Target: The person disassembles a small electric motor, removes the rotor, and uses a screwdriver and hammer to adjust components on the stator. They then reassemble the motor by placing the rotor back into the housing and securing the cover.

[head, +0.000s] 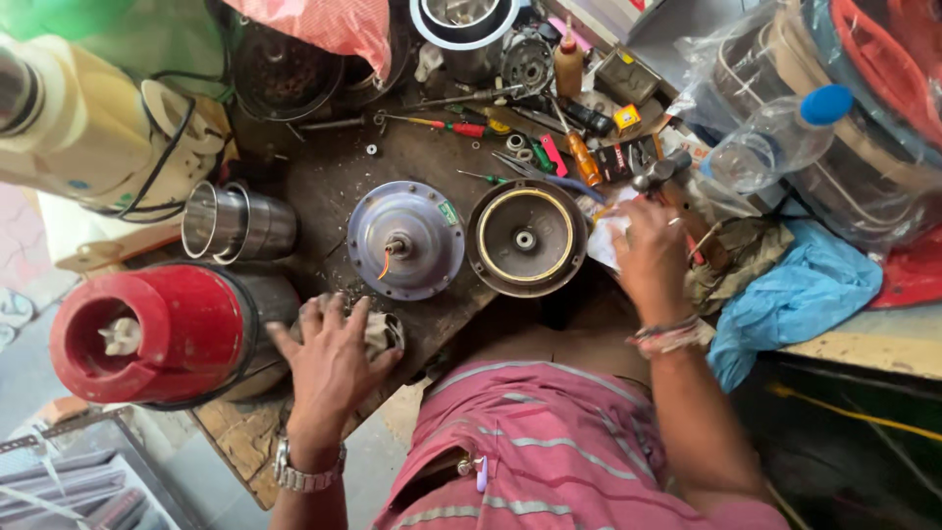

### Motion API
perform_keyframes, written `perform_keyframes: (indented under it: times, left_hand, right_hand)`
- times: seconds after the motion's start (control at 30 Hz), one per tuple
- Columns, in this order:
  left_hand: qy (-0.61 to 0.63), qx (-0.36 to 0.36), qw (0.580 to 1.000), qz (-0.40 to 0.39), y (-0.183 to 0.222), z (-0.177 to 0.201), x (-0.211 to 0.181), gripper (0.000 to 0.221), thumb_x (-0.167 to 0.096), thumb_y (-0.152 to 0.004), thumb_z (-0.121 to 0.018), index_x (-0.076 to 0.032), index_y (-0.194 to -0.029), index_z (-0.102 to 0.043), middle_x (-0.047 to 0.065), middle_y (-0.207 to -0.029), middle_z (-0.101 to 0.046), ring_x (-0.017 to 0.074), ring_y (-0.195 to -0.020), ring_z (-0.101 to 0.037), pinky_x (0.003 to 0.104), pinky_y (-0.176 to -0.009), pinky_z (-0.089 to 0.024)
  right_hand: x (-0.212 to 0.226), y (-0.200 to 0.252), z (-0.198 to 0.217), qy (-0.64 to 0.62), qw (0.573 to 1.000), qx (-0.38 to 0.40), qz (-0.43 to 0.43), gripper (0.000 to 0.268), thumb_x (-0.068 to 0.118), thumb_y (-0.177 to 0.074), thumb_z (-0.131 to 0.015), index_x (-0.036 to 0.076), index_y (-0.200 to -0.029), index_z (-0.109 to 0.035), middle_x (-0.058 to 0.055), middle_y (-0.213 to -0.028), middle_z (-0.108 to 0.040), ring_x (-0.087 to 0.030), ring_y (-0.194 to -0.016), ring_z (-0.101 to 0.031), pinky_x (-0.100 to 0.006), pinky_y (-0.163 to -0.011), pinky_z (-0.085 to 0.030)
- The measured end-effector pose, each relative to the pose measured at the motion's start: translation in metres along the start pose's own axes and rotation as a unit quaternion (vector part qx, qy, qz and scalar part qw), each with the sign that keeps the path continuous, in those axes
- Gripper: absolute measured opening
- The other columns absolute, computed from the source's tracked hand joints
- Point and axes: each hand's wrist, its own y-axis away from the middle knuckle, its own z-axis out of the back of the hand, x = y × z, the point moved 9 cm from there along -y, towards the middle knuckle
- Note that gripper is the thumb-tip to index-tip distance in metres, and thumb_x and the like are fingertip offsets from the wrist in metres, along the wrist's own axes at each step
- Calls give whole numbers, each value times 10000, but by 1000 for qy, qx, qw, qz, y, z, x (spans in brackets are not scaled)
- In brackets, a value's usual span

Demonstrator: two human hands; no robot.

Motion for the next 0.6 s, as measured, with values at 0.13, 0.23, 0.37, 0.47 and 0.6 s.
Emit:
perform_keyframes:
  times: [0.13,0.23,0.37,0.47,0.6]
  left_hand:
    - [173,-53,983,-11,-1,3,-10,580,-383,-779,-799,-108,-1275,-678,133,-1200,-698,340,-1088,-648,468,-900,-533]
    - [231,-96,968,-17,1,-13,-14,328,-317,-819,-785,-98,-1061,-754,131,-958,-731,347,-896,-685,450,-769,-529]
    - [269,-142,953,-19,-10,-48,-15,244,-316,-873,-759,-77,-905,-724,123,-862,-704,339,-827,-680,453,-716,-525]
    - [252,-217,943,21,-15,-76,5,213,-290,-901,-749,-85,-859,-707,121,-846,-693,350,-796,-670,463,-677,-515]
    - [237,-294,925,42,-15,-115,36,186,-218,-939,-727,-59,-858,-674,152,-821,-652,369,-759,-645,475,-664,-500]
  right_hand:
    - [-40,-10,8,-66,996,8,-67,238,135,-943,-754,47,-1164,-747,-167,-1092,-707,-373,-1009,-658,-464,-897,-512]
    - [-35,-10,-7,-68,997,24,-39,236,137,-920,-754,39,-1135,-744,-172,-1043,-706,-364,-950,-666,-458,-869,-520]
    - [3,-32,-28,-24,998,11,51,272,144,-863,-771,36,-1112,-749,-162,-1035,-720,-379,-972,-654,-470,-899,-512]
    - [25,-48,-29,-34,996,15,78,271,149,-873,-763,45,-1124,-751,-151,-1054,-724,-377,-986,-655,-466,-906,-517]
    - [42,-47,-26,-97,992,63,55,286,151,-902,-757,38,-1165,-744,-164,-1068,-714,-373,-961,-666,-454,-853,-530]
